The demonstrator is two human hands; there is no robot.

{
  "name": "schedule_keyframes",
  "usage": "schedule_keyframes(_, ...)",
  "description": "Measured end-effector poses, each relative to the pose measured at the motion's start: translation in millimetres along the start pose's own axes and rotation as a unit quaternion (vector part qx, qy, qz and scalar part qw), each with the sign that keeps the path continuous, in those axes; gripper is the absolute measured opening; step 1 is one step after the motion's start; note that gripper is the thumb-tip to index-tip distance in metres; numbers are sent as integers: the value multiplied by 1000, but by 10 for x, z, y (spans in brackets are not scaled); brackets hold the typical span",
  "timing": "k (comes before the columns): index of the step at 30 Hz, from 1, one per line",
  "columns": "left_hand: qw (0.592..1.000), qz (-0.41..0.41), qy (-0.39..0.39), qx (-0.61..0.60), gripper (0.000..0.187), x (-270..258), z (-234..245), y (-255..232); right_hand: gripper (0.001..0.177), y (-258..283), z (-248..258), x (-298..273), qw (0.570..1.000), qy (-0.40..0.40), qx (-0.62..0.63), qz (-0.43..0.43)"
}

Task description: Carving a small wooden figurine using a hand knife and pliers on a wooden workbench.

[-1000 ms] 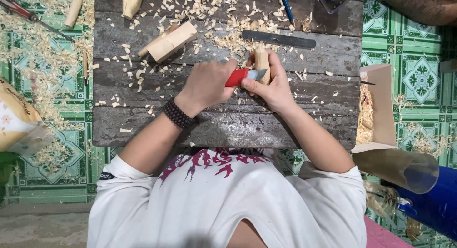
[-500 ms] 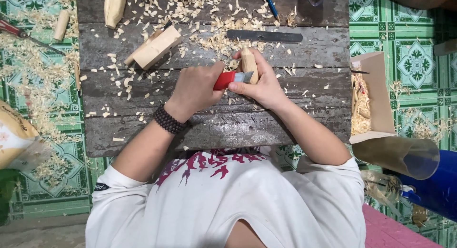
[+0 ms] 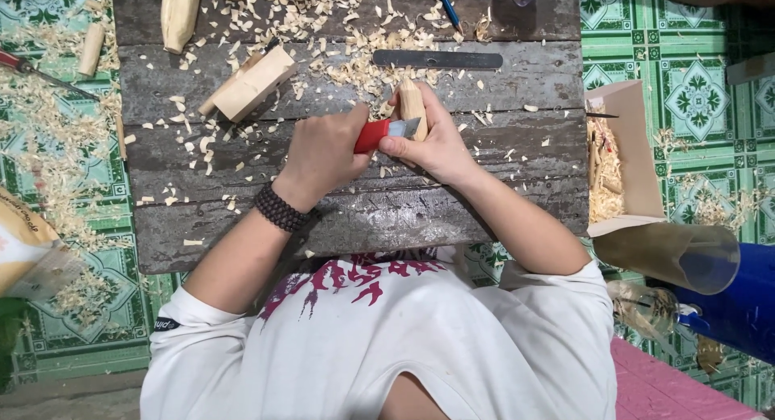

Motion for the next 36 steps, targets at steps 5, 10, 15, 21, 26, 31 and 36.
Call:
schedule_keyframes(5,1000,-2,-8,-1,27,-5,-8,1,68,-52,16,39,1000,13,-5,10)
schedule_keyframes(10,1000,-7,-9,-15,29,-23,-40,19,65,9,-44,-6,1000,14,16,-7)
schedule_keyframes(15,1000,-4,-20,-22,23,-16,23,-14,55,-16,-84,-17,1000,15,21,-14)
schedule_keyframes(21,999,4,-31,5,21,-21,0,-29,45,40,-95,-41,1000,-1,19,-7)
schedule_keyframes(26,999,15,-28,22,24,-42,-53,-22,40,171,-156,-51,999,-16,19,-21)
schedule_keyframes(31,999,34,-24,33,27,-67,-153,3,38,132,-121,-51,999,-30,4,-20)
schedule_keyframes(36,998,50,-23,32,25,-57,-39,-81,34,136,-144,-57,998,-49,14,-29)
Point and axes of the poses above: each hand's wrist, its own x-axis towards the middle knuckle, its own z-axis out of the back of the hand, y = z × x, the point moved 6 cm from there along x, towards the middle knuckle, and after that the axes turned 6 degrees about -y, right-handed, at the moved point
